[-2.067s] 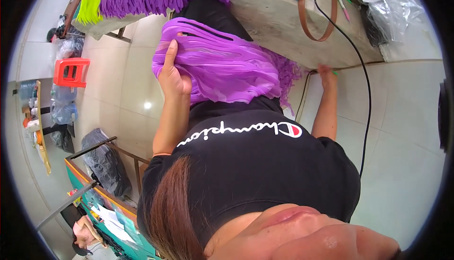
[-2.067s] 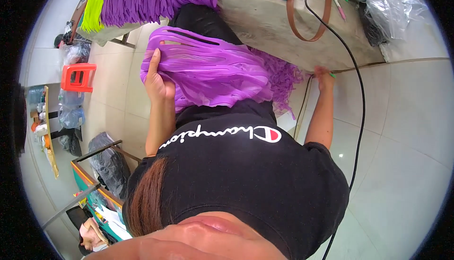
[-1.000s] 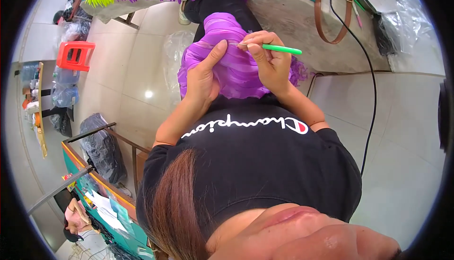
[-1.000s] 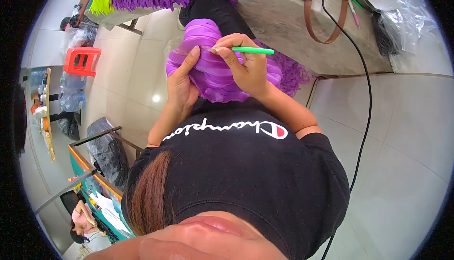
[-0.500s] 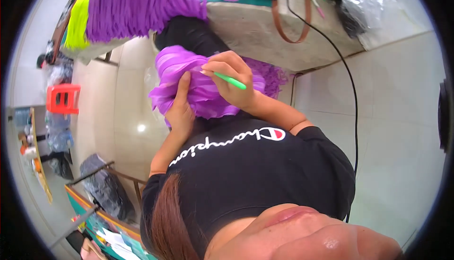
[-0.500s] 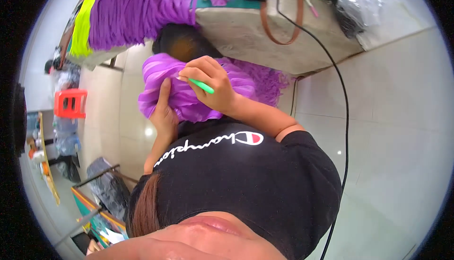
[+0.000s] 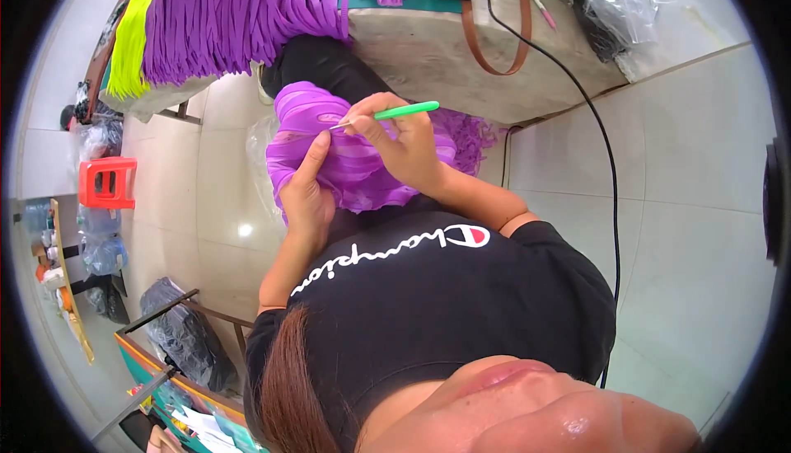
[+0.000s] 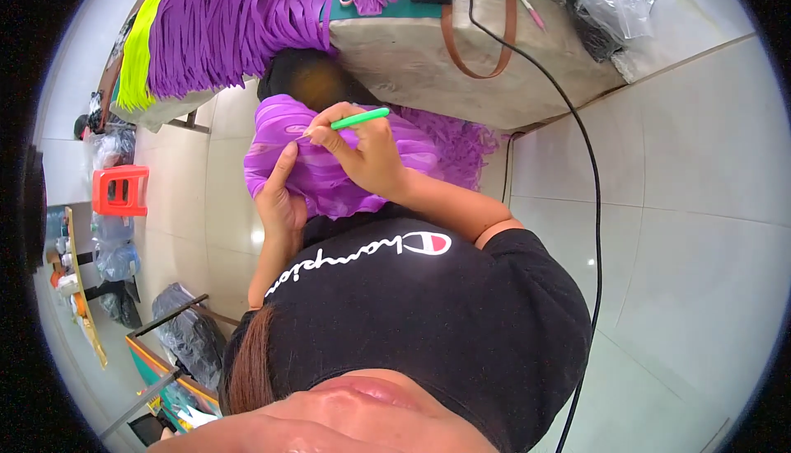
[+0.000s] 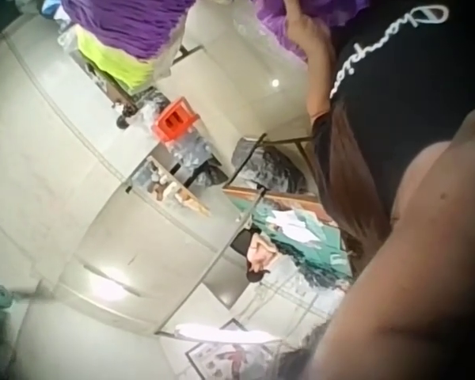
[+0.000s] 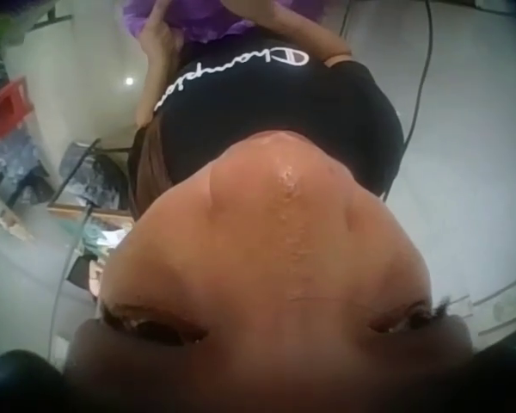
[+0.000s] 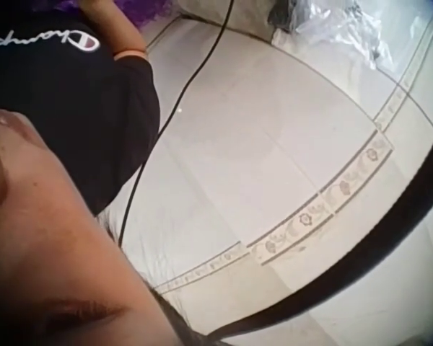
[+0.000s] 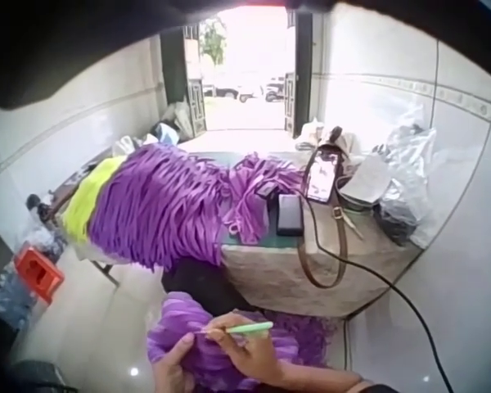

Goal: Using a hook tool to repair or finish threads on a purple fabric garment.

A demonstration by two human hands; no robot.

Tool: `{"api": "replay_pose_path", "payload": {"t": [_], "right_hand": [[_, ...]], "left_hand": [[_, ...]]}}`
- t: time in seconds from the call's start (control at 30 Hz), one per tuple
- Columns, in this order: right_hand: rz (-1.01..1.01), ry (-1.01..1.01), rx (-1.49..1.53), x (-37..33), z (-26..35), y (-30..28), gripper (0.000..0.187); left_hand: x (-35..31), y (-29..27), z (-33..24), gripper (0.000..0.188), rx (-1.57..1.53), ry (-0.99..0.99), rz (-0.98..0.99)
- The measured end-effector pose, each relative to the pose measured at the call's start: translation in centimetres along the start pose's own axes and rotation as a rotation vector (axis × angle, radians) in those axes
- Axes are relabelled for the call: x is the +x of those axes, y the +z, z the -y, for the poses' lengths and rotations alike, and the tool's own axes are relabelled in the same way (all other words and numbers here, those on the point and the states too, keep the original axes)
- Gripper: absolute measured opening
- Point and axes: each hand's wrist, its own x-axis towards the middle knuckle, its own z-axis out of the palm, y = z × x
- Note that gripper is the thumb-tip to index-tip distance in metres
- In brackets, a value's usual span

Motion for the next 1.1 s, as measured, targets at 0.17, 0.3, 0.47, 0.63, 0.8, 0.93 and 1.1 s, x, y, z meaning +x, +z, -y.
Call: {"api": "replay_pose_path", "payload": {"t": [0.17,0.3,0.47,0.63,0.8,0.93,1.1], "right_hand": [[-0.088,-0.002,0.006,0.3,-0.2,0.3,0.013],[-0.104,0.019,0.067,0.1,-0.3,0.2,0.014],[-0.089,0.000,0.110,0.1,-0.8,0.6,0.014],[-0.089,0.029,0.103,0.1,-0.6,0.6,0.016],[-0.082,-0.004,-0.001,0.2,-0.5,0.5,0.013],[-0.081,-0.314,-0.406,0.9,-0.1,0.4,0.005],[-0.231,-0.304,-0.431,2.2,-0.6,-0.8,0.004]], "left_hand": [[-0.1,0.3,0.2,0.030,-0.004,0.001,-0.045],[-0.4,0.8,-0.1,0.029,-0.018,0.006,0.014],[-0.6,0.8,-0.4,0.029,-0.019,-0.004,-0.006],[-0.6,0.5,-0.5,0.029,-0.013,-0.011,0.009],[-0.7,0.9,-0.6,0.028,-0.011,0.037,0.038],[-0.6,0.2,0.3,0.025,0.047,0.079,0.001],[-0.8,0.4,-0.2,0.022,0.196,0.002,0.011]]}}
